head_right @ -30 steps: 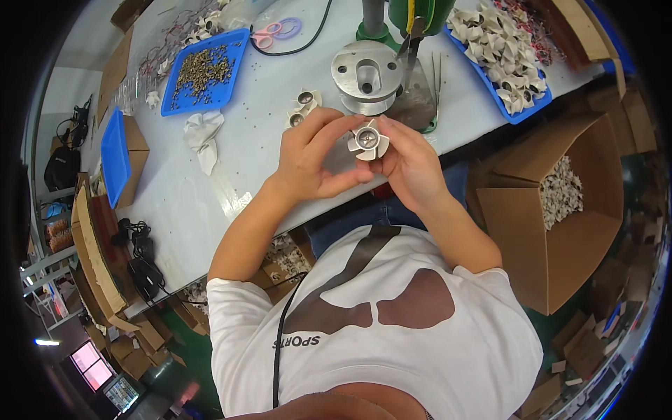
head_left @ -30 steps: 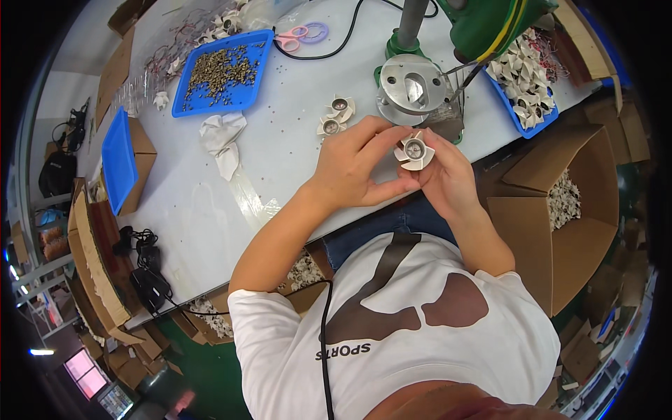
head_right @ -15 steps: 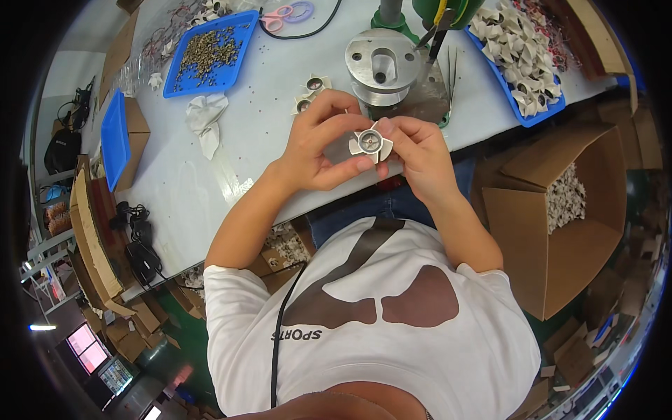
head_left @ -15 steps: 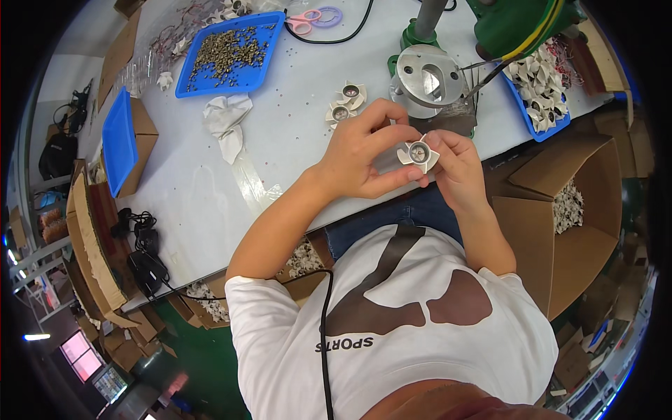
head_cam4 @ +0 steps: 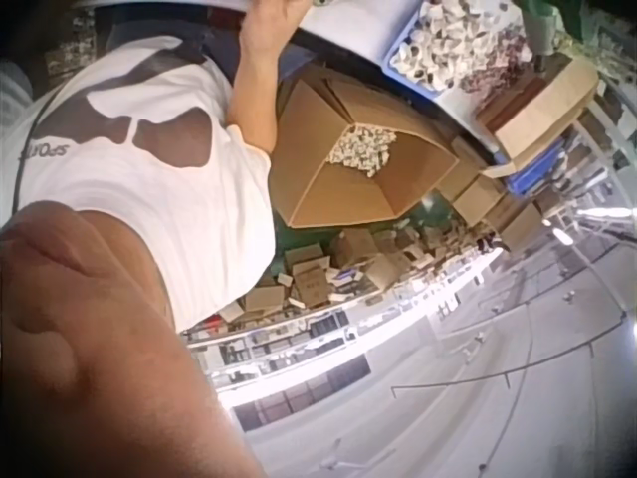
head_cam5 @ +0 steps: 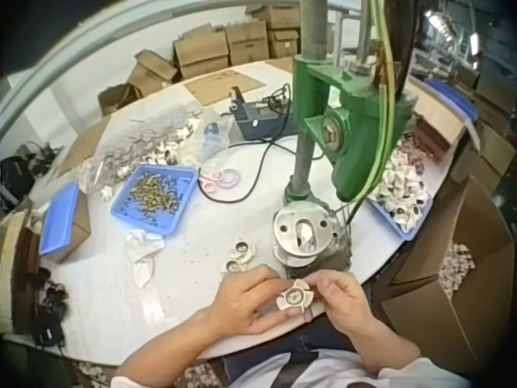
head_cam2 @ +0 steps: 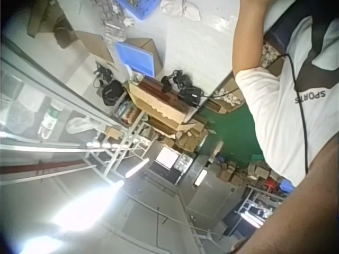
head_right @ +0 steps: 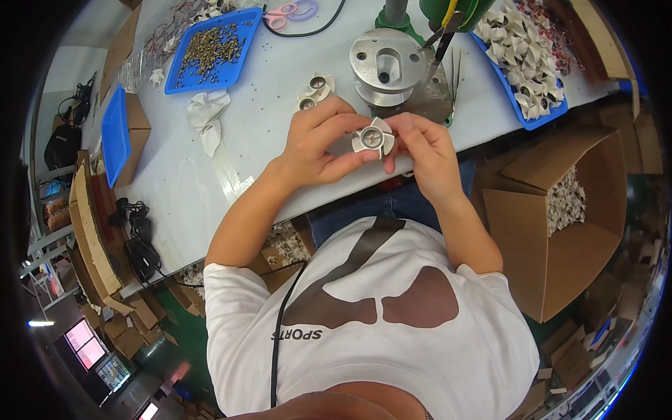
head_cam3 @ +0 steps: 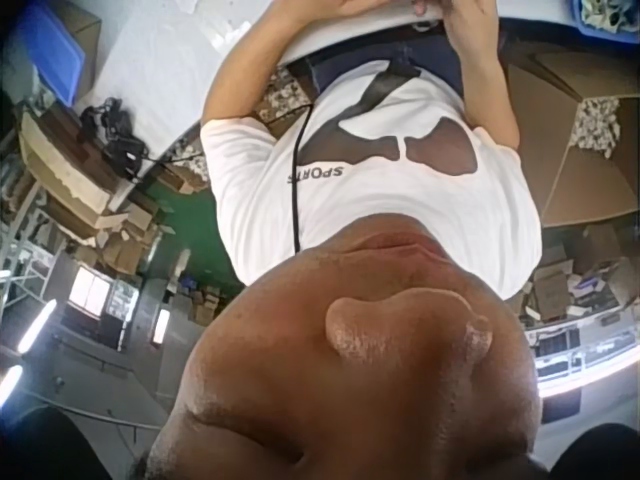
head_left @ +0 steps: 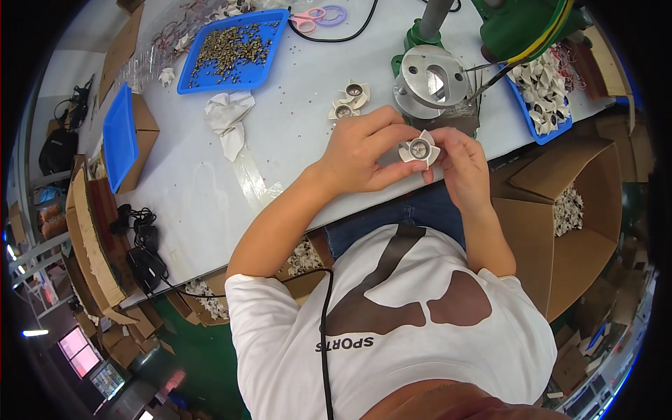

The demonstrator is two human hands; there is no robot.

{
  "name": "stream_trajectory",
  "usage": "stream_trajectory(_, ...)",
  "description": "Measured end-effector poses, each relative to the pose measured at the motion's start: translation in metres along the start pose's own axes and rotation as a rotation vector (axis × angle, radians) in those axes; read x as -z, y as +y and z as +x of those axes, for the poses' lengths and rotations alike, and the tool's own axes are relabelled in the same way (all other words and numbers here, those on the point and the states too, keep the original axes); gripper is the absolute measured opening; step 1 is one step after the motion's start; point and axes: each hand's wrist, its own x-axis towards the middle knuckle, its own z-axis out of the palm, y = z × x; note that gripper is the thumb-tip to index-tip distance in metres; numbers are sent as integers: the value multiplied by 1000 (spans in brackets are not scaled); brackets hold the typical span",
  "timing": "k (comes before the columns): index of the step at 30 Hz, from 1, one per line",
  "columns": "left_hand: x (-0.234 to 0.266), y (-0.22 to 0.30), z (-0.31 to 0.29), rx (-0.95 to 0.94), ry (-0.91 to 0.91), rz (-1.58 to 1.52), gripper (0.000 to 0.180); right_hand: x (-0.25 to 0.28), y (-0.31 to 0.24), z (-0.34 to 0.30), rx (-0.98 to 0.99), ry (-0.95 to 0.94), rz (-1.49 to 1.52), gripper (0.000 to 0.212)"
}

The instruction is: Assembling electrical sockets by inserting wires and using a manual press for crimping.

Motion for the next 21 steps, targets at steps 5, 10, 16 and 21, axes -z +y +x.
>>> stream_trajectory(5,0,2,3,-17,56,26,33,0,0,-3,51,1,-19,26)
stream_trajectory(10,-3,1,6,-48,109,17,32,2,0,-3,52,11,-97,26)
stream_trajectory(16,-5,5,6,-80,141,54,33,-5,-2,-4,57,42,-99,26)
stream_trajectory(21,-6,3,5,-52,191,110,33,4,-21,-5,265,230,-422,23)
